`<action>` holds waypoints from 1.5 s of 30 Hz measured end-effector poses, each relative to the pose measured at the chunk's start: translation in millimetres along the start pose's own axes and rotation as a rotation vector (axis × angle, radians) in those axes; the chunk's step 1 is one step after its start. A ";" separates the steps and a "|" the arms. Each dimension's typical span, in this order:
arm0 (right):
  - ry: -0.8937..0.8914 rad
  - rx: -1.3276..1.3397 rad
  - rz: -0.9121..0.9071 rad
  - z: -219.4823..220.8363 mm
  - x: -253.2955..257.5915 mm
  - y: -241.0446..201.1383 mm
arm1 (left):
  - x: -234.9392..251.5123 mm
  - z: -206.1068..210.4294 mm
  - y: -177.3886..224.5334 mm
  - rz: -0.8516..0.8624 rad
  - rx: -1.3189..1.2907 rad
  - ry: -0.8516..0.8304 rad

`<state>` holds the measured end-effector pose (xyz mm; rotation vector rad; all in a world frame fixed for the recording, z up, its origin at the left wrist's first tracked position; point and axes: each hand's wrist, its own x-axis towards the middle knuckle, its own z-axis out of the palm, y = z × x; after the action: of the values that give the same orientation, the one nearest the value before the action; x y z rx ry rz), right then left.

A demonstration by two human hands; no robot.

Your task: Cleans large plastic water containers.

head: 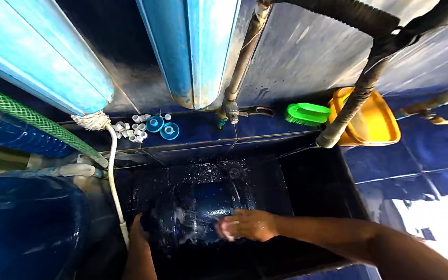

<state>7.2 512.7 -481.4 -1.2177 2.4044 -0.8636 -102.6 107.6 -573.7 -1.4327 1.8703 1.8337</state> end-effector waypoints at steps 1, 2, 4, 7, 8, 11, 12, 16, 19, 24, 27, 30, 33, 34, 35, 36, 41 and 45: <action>-0.062 0.056 0.003 -19.9 -23.9 14.8 | -1.4 -0.4 1.2 -0.001 0.002 -0.015; -0.098 0.122 0.065 -37.9 -36.3 30.2 | -4.1 0.1 2.9 -0.009 0.003 -0.019; -0.015 0.401 0.406 -57.1 -30.0 58.7 | -7.0 -0.3 4.0 -0.029 0.015 -0.014; 0.389 0.903 1.038 -29.0 11.8 113.3 | -2.2 -3.2 1.9 -0.059 0.020 -0.026; 0.569 1.002 1.180 -3.4 17.8 123.2 | -2.0 -4.6 1.5 -0.067 0.028 -0.029; 0.834 1.034 1.370 84.5 9.3 85.7 | -9.7 -8.2 8.2 -0.069 0.062 -0.033; 0.728 1.137 1.399 86.4 -1.4 53.7 | -11.6 -9.3 9.2 -0.063 0.054 -0.032; 0.539 1.457 1.673 64.9 -32.5 -16.9 | -20.3 -1.4 34.5 0.019 0.065 -0.088; 0.734 1.665 1.641 28.2 -50.1 -20.1 | -59.8 33.3 92.8 0.268 -0.148 -0.334; 1.114 1.321 1.493 -0.9 -17.5 5.2 | -201.4 105.8 144.7 0.742 0.011 -1.078; 1.115 1.381 1.235 -49.9 -6.0 3.8 | -259.5 140.7 149.2 0.695 0.501 -1.462; 0.984 1.307 0.861 -137.1 -38.9 -6.8 | -293.9 133.8 150.9 0.732 0.876 -1.476; 0.935 0.696 0.622 -230.0 -105.3 -25.2 | -316.3 92.5 152.2 1.002 1.078 -1.187; 0.966 0.472 0.667 -256.5 -130.3 -25.1 | -323.9 81.1 152.6 1.064 1.140 -1.054; 0.976 0.298 0.800 -278.8 -156.2 -23.0 | -331.7 73.4 152.4 1.091 1.193 -0.911; 0.960 0.189 0.948 -294.6 -180.3 -14.8 | -337.9 70.3 150.4 1.084 1.230 -0.764; 0.676 0.045 1.250 -331.7 -229.8 41.4 | -362.6 93.2 120.7 1.056 1.233 -0.247; 1.039 0.092 0.895 -431.1 -167.2 0.4 | -369.2 109.1 99.2 1.218 1.288 -0.337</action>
<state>-117.0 809.0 -149.0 0.5862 3.0621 -1.4122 -28.9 364.0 -278.9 0.5008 2.9015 0.4207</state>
